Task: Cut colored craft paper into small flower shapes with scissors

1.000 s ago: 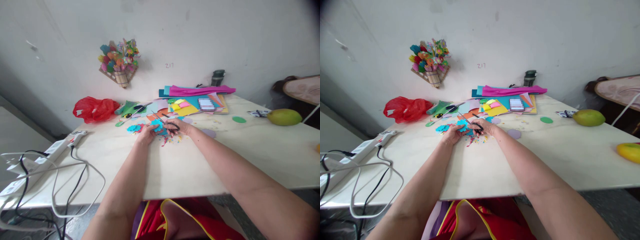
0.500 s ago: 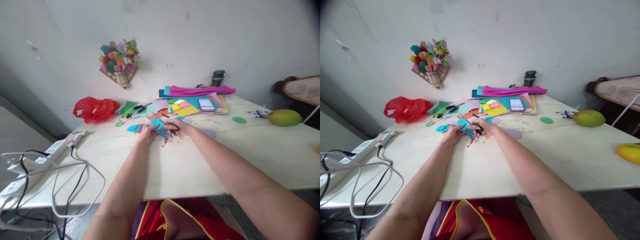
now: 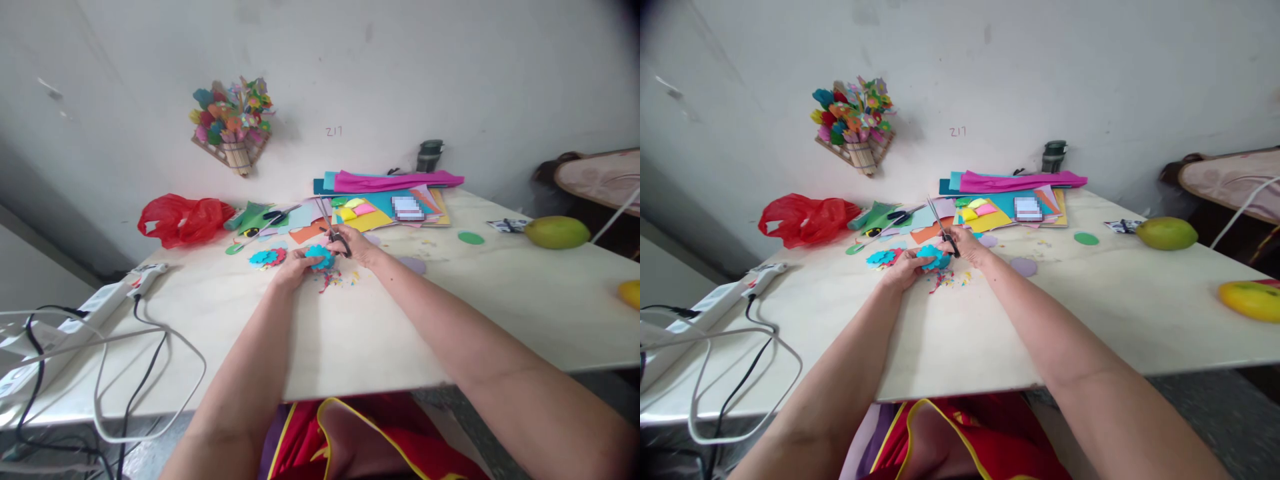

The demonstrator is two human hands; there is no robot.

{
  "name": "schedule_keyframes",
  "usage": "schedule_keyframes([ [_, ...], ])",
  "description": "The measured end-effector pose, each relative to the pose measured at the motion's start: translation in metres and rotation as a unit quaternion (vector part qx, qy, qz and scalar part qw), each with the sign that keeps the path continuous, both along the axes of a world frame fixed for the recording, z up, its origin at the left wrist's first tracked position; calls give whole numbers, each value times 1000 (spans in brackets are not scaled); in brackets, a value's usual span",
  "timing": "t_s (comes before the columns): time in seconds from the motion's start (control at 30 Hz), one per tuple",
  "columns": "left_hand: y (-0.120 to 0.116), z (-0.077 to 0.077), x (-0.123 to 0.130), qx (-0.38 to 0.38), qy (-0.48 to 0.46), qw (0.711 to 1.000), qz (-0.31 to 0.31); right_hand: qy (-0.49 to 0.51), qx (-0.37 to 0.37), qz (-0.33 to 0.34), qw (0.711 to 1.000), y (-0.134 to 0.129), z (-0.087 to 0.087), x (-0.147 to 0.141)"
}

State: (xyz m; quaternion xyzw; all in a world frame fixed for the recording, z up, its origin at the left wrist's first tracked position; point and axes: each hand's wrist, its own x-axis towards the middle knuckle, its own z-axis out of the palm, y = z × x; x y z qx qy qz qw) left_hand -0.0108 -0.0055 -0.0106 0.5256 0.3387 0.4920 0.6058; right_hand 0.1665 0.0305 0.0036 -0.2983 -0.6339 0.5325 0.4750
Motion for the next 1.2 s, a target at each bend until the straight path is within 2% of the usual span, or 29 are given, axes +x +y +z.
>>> schedule_keyframes([
  [0.2,0,-1,1,9,13,1000,2,2,-18,-13,1000,0,2,-4],
  [0.4,1,0,1,-5,-36,997,63,5,-20,-22,1000,-1,2,-7],
  [0.6,4,-1,-3,12,-70,992,101,-16,-27,-9,999,-7,4,-9],
  [1.0,6,0,-7,7,-111,986,121,-152,-27,93,984,-9,10,9],
  [1.2,6,1,-7,-11,-123,983,136,-173,-29,135,975,-10,13,13],
])
